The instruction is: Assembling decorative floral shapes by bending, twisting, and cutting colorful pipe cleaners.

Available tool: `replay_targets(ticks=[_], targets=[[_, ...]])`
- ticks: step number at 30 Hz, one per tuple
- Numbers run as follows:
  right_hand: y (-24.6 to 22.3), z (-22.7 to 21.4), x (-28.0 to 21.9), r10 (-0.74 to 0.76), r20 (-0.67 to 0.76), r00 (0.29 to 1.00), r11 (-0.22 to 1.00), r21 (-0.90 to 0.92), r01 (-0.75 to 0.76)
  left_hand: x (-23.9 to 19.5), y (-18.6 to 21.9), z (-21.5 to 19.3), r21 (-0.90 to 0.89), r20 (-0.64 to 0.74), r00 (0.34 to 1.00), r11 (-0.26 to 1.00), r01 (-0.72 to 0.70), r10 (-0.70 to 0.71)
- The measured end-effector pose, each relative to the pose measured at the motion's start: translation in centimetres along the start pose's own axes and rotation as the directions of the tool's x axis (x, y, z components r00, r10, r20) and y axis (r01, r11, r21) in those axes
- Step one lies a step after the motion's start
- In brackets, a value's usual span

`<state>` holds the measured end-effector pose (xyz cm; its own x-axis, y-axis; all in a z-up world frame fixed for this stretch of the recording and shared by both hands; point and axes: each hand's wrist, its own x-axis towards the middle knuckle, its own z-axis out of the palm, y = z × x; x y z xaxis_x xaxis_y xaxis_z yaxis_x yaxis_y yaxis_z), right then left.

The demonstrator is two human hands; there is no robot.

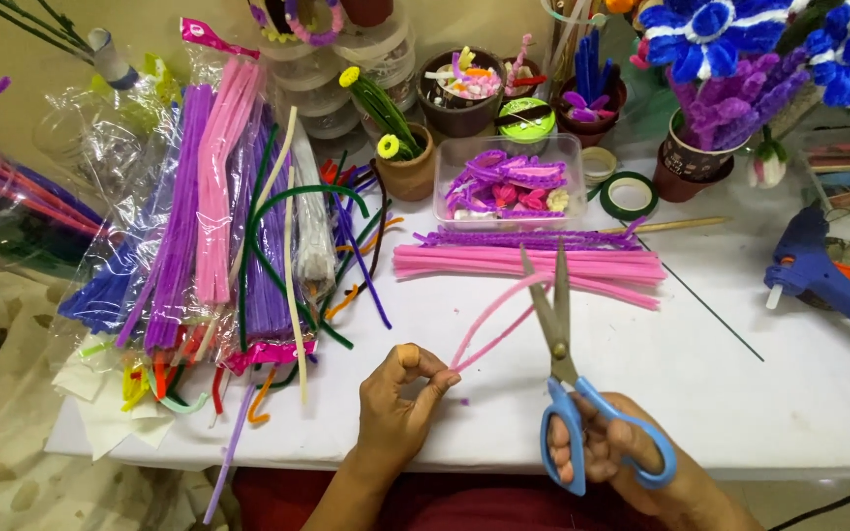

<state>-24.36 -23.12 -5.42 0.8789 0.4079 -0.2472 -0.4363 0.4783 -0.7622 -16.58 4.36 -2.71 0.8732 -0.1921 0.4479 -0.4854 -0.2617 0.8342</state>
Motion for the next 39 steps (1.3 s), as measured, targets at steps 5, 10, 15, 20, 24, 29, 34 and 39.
replay_targets(ticks=[5,10,15,20,24,29,34,39], targets=[[-1.1,-0.1,-0.1,-0.031,0.047,0.998,0.999,-0.031,0.032,0.0,0.1,-0.3,-0.001,0.077,0.995,0.998,-0.068,0.067],[-0.6,-0.8,-0.3,-0.061,0.037,0.997,0.998,-0.029,0.062,0.0,0.2,-0.5,0.054,0.106,0.985,0.988,-0.141,0.135],[0.1,-1.9,-0.7,-0.055,0.032,0.998,0.993,0.109,0.051,0.0,0.3,-0.4,0.045,0.113,0.982,0.986,-0.160,0.154],[0.7,-1.4,-0.7,-0.169,-0.022,0.985,0.969,0.180,0.170,0.3,1.2,0.2,0.002,0.116,0.978,0.984,-0.177,0.175],[0.7,-1.3,-0.6,-0.228,-0.066,0.971,0.943,0.235,0.237,0.4,1.5,0.4,-0.020,0.124,0.965,0.972,-0.232,0.233],[1.7,-2.3,-0.7,-0.214,-0.098,0.972,0.934,0.270,0.233,0.4,1.5,0.4,-0.013,0.132,0.960,0.969,-0.246,0.246],[1.4,-3.5,-0.5,-0.240,-0.160,0.958,0.930,0.244,0.274,0.4,1.5,-0.1,-0.002,0.148,0.959,0.969,-0.246,0.243],[-2.4,-7.9,-1.0,-0.236,-0.545,0.804,0.905,-0.425,-0.023,-0.3,-0.2,-1.4,0.123,0.111,0.992,0.991,0.042,-0.056]])
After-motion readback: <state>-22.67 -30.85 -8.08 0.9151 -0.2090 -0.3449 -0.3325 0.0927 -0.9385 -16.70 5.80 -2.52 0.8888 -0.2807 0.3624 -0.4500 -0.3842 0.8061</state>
